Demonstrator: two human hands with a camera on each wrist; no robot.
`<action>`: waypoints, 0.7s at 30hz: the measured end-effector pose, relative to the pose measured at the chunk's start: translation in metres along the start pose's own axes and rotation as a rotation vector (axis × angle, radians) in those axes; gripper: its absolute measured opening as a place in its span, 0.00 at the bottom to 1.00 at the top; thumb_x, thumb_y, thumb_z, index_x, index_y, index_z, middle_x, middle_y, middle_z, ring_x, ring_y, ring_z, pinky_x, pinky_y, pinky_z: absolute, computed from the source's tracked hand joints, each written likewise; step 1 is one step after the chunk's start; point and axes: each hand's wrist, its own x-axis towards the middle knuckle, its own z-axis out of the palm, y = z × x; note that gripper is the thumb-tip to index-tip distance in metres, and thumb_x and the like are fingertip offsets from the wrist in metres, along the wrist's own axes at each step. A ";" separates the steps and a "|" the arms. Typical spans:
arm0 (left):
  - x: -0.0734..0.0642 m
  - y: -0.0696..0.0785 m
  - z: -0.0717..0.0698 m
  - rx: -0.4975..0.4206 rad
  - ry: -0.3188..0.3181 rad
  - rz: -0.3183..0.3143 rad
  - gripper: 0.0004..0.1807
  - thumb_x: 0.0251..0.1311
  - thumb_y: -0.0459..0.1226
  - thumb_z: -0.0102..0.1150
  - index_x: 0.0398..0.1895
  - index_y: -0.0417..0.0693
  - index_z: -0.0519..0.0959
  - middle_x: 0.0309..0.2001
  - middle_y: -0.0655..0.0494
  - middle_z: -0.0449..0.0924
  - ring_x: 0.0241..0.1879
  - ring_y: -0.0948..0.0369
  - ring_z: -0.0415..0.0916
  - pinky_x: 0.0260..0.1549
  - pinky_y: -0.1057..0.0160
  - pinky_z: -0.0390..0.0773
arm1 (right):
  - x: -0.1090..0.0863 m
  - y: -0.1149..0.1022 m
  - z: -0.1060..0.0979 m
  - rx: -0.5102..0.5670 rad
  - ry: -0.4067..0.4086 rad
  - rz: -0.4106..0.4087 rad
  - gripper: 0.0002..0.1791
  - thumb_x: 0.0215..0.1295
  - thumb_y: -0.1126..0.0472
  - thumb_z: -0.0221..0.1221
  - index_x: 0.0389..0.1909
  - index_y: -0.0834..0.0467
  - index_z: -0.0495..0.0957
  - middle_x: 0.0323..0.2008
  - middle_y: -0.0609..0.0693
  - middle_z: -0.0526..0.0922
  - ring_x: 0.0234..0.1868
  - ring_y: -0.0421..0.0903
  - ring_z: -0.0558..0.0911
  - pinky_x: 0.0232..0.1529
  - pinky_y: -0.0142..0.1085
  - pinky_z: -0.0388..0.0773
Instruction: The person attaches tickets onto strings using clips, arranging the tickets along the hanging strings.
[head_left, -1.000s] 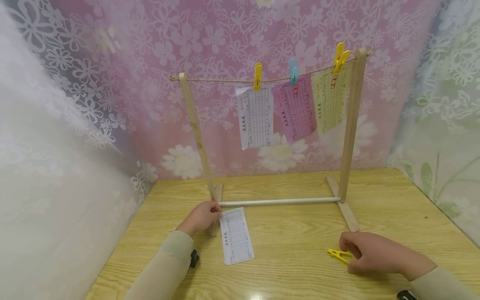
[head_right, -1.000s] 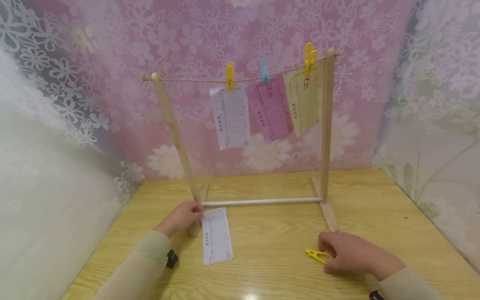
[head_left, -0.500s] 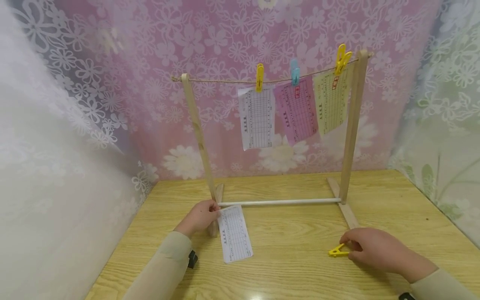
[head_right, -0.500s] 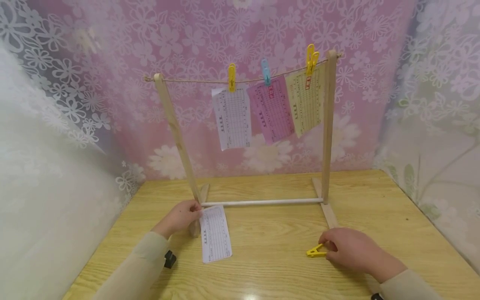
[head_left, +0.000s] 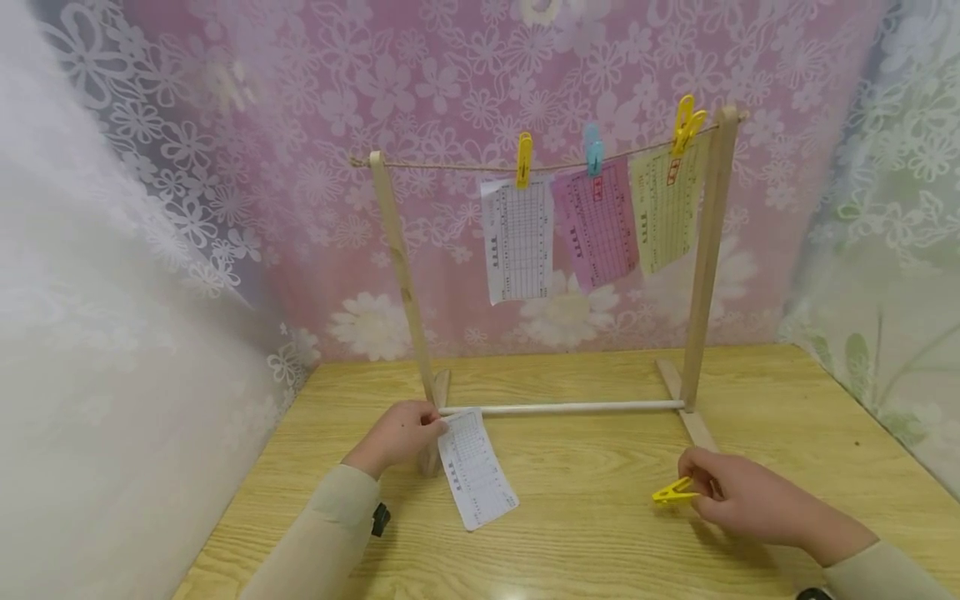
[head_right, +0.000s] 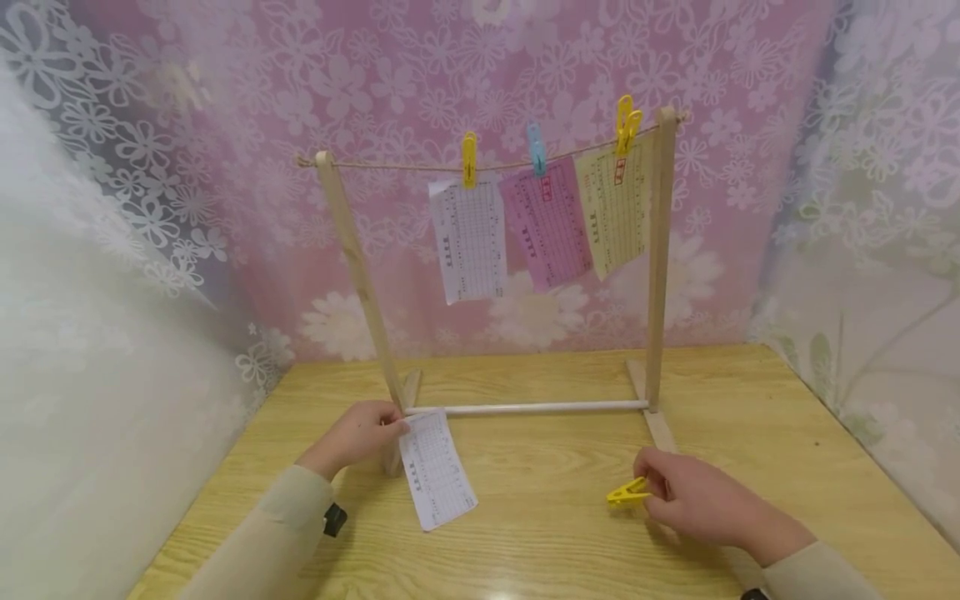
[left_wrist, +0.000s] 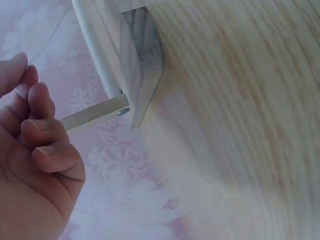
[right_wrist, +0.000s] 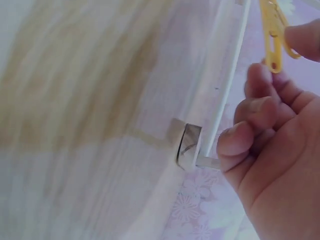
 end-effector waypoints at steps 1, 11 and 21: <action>-0.001 0.001 -0.001 0.006 0.012 0.009 0.13 0.71 0.44 0.61 0.27 0.52 0.78 0.25 0.55 0.74 0.21 0.61 0.65 0.20 0.62 0.66 | 0.000 -0.001 -0.001 0.031 0.008 -0.007 0.11 0.68 0.64 0.61 0.47 0.51 0.72 0.25 0.40 0.71 0.22 0.33 0.67 0.23 0.34 0.66; -0.006 0.014 -0.011 0.040 0.121 0.047 0.07 0.70 0.43 0.63 0.32 0.56 0.80 0.31 0.58 0.76 0.25 0.59 0.65 0.23 0.61 0.67 | 0.004 -0.014 -0.010 0.298 0.048 -0.089 0.10 0.71 0.67 0.59 0.48 0.61 0.69 0.28 0.48 0.68 0.23 0.42 0.66 0.24 0.37 0.68; -0.012 0.021 -0.022 0.021 0.173 0.099 0.07 0.70 0.44 0.62 0.33 0.56 0.79 0.30 0.58 0.74 0.23 0.59 0.62 0.22 0.60 0.65 | 0.012 -0.022 -0.016 0.468 0.056 -0.146 0.13 0.74 0.68 0.56 0.53 0.69 0.67 0.28 0.51 0.66 0.22 0.52 0.61 0.22 0.39 0.68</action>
